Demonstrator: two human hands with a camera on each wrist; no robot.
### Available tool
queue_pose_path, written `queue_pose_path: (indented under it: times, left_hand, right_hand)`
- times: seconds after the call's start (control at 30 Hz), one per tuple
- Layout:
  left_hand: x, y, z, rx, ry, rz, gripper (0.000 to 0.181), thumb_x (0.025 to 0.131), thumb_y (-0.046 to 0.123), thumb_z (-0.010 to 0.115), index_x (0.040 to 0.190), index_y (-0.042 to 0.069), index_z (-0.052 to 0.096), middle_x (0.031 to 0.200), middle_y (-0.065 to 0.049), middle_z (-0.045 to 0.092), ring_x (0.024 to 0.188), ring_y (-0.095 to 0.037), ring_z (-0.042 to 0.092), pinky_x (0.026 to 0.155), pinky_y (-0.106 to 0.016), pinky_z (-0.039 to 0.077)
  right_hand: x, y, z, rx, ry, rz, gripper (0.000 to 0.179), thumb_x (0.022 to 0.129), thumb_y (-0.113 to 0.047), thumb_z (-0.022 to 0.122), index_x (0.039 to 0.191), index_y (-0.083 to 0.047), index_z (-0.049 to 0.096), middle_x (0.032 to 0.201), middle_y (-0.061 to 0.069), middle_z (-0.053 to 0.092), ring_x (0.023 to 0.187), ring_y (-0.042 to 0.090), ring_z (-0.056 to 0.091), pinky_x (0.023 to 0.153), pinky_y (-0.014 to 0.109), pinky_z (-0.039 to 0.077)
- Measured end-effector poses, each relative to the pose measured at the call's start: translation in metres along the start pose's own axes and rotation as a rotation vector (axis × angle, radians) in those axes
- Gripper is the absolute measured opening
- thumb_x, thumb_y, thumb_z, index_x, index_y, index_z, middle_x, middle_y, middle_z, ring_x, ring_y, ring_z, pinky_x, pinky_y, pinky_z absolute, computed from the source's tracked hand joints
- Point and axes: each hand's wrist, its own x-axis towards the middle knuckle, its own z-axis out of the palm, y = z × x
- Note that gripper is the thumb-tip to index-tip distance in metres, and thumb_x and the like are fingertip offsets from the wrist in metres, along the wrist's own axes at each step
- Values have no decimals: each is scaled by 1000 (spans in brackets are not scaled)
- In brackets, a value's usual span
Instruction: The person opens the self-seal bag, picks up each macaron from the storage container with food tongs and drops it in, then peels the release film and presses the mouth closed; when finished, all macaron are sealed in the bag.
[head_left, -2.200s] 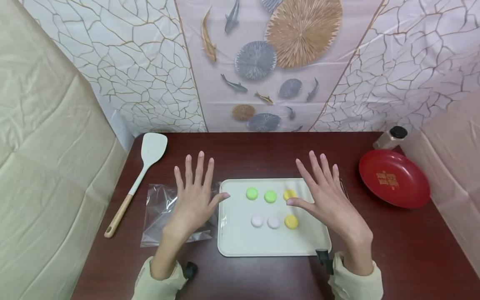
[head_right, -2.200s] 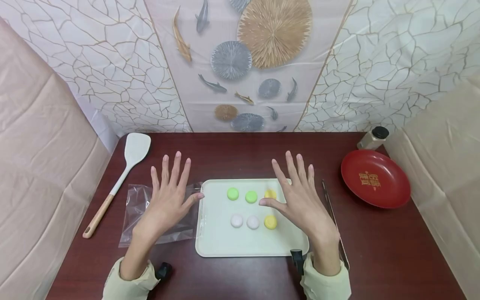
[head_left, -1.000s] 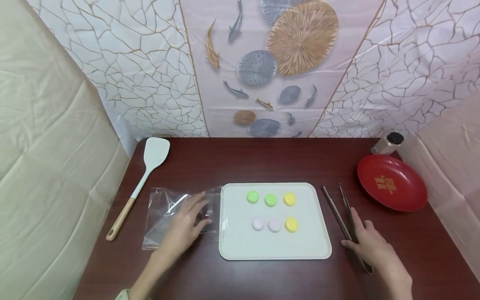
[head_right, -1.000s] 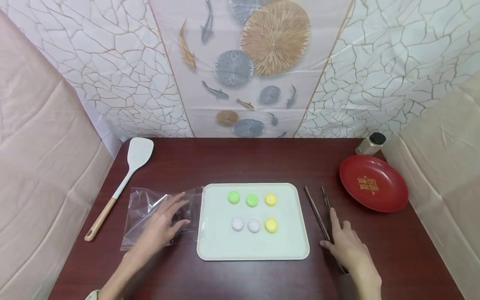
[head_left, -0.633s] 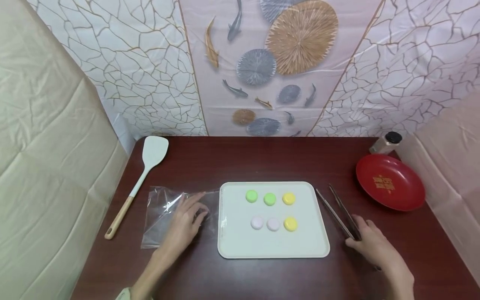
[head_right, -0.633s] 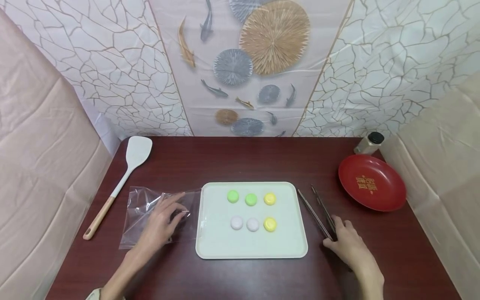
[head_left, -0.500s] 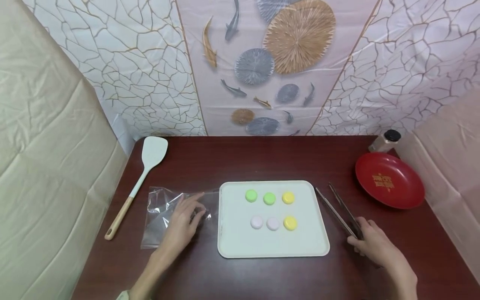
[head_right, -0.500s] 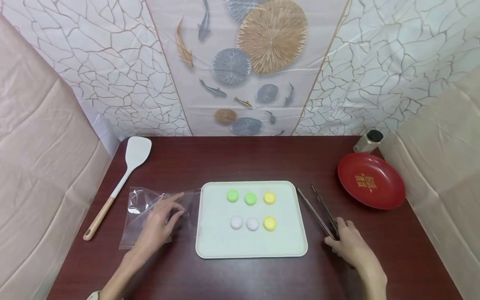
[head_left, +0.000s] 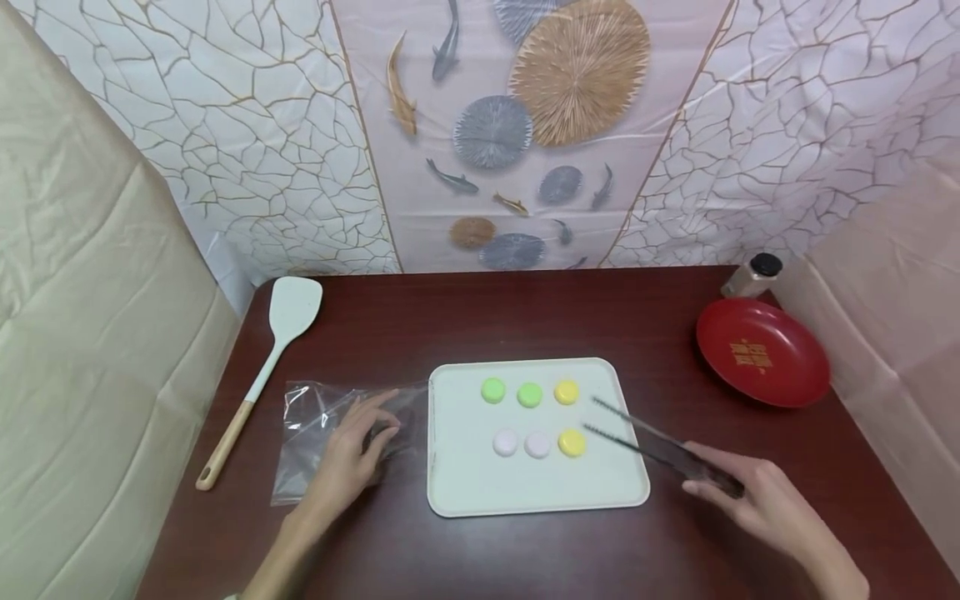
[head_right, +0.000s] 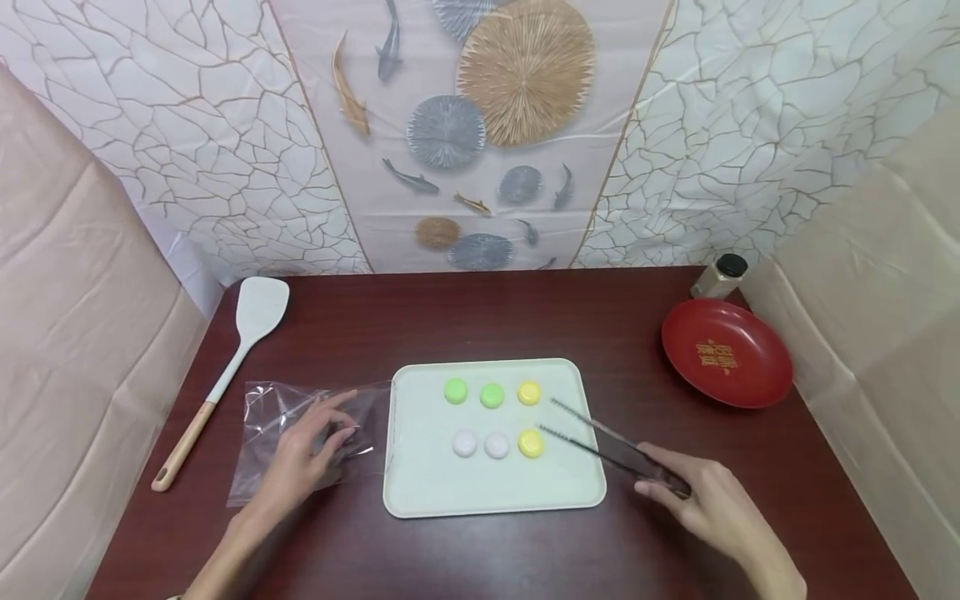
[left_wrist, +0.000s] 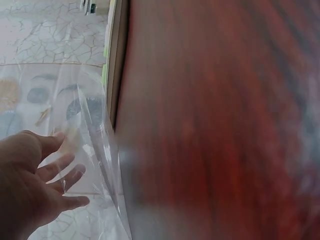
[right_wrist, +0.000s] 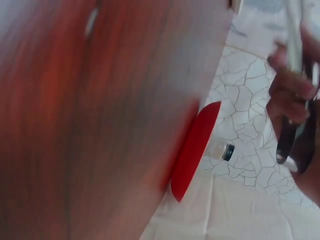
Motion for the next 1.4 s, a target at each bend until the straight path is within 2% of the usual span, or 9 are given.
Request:
queue_pose_path:
  times: [0.1, 0.27, 0.4, 0.73, 0.83, 0.93, 1.07, 1.23, 1.4]
  left_hand:
    - [0, 0, -3, 5, -3, 9, 23, 87, -15, 81, 99, 2, 72, 138, -26, 73, 129, -49, 69, 137, -24, 19]
    - [-1, -1, -6, 19, -4, 16, 25, 85, -16, 81, 98, 4, 72, 137, -28, 72, 127, -51, 69, 136, -20, 19]
    - [-2, 0, -6, 24, -20, 15, 25, 86, -16, 81, 98, 4, 72, 137, -28, 73, 127, -51, 69, 135, -18, 18]
    - [4, 0, -6, 12, -33, 8, 25, 87, -15, 81, 98, 5, 72, 139, -26, 72, 130, -48, 68, 136, -19, 18]
    - [5, 0, -7, 14, -33, 8, 25, 86, -16, 81, 98, 5, 72, 139, -26, 72, 130, -48, 69, 136, -19, 18]
    - [4, -1, -7, 13, -29, 10, 26, 86, -16, 81, 99, 5, 72, 139, -25, 73, 130, -47, 69, 136, -19, 19]
    - [3, -1, -7, 13, -26, 17, 26, 87, -15, 81, 99, 6, 73, 140, -23, 73, 130, -46, 69, 136, -20, 20]
    - [2, -1, -8, 9, -24, 24, 27, 87, -16, 81, 99, 7, 73, 139, -23, 73, 129, -46, 70, 135, -19, 21]
    - [3, 0, -9, -4, -38, 23, 26, 87, -16, 81, 99, 6, 74, 136, -23, 75, 127, -46, 71, 135, -20, 22]
  right_hand:
    - [0, -2, 0, -2, -79, -59, 48, 73, -10, 100, 117, -8, 82, 79, -29, 58, 69, -10, 49, 60, 10, 36]
    - [4, -5, 5, -126, -165, -34, 45, 77, -24, 100, 118, -13, 85, 88, -20, 74, 71, -9, 47, 59, 20, 40]
    - [3, -6, 9, -119, -213, -10, 44, 80, -26, 98, 119, -13, 85, 91, -16, 76, 70, -8, 45, 58, 22, 40]
    - [9, -8, 6, 21, -181, -49, 42, 82, -15, 97, 121, -8, 83, 86, -25, 70, 70, -9, 49, 60, 12, 38]
    - [19, -18, 5, 55, -205, -46, 42, 86, -17, 94, 124, -7, 82, 91, -21, 75, 74, -9, 54, 62, 11, 43]
    - [34, -32, 11, 73, -241, -58, 41, 89, -20, 92, 127, -7, 82, 87, -22, 73, 72, -9, 52, 62, 14, 44]
    - [55, -56, 24, 83, -287, -96, 40, 91, -23, 91, 128, -9, 82, 72, -26, 53, 64, -9, 43, 57, 17, 41]
    - [82, -88, 43, 90, -363, -84, 41, 94, -25, 89, 132, -10, 80, 73, -22, 57, 61, -6, 41, 53, 18, 39]
    - [99, -111, 64, 48, -350, -132, 39, 95, -26, 87, 131, -11, 81, 68, -19, 53, 62, -4, 39, 55, 17, 37]
